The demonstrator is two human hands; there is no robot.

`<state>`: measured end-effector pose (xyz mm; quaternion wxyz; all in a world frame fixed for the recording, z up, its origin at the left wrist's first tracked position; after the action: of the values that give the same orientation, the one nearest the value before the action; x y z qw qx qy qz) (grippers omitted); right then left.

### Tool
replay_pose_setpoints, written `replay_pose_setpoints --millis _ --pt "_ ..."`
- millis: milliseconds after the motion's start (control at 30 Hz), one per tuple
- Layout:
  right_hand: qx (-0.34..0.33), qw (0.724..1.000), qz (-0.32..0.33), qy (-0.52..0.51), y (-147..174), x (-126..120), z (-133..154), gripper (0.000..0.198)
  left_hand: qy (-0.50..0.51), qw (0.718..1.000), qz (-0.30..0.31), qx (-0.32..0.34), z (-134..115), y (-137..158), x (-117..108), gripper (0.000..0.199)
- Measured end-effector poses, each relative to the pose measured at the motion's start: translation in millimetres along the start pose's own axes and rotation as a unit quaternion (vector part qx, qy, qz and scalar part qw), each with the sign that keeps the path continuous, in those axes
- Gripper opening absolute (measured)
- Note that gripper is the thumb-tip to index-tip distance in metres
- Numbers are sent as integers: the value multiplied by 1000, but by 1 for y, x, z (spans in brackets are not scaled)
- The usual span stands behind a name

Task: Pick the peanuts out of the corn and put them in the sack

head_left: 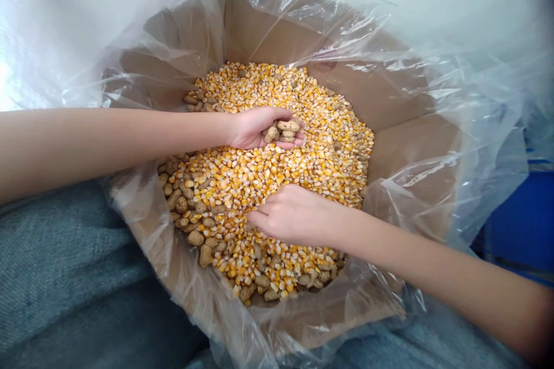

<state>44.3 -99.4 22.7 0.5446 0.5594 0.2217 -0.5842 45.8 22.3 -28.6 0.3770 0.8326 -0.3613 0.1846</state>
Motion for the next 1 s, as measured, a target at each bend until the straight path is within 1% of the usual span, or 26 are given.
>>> replay_pose_setpoints --millis 133,200,267,333,400,500,600,700,800,900,1000 --pt "34 997 -68 -10 10 -17 -15 18 2 1000 -2 -2 0 1 0 31" --pt "65 992 -108 -17 16 -27 -27 21 1 1000 -5 -1 0 2 0 31" --pt "114 980 -158 -31 24 -37 -41 24 -1 1000 -6 -2 0 2 0 29" --pt "181 959 -212 -52 33 -46 -58 26 -3 1000 -1 -4 0 3 1 28" --pt "252 930 -257 -75 43 -52 -74 27 -7 1000 0 0 -1 3 1 28" --pt "332 889 -299 -97 53 -56 -91 29 -2 1000 -3 13 -2 1 0 29" --pt "371 867 -318 -93 57 -57 -101 29 15 1000 16 21 -1 -2 1 30" --pt "390 860 -322 -72 57 -59 -105 28 20 999 36 24 0 -3 1 30" --pt "392 863 -314 -48 57 -60 -105 28 24 999 43 24 0 -4 0 31" --pt "383 872 -303 -37 55 -60 -106 29 30 999 36 20 -1 -3 0 38" --pt "380 874 -302 -37 54 -60 -108 30 32 999 39 18 -2 -2 0 42"
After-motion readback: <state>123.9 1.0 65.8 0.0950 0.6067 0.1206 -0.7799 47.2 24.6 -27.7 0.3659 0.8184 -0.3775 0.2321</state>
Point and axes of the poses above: each hand's wrist, its own y-axis away from the middle knuckle, its own x-axis out of the palm, z = x × y, the point moved 6 cm from there along -y, towards the middle knuckle, and after that the axes turned 3 degrees about x, right-handed, at the moved point
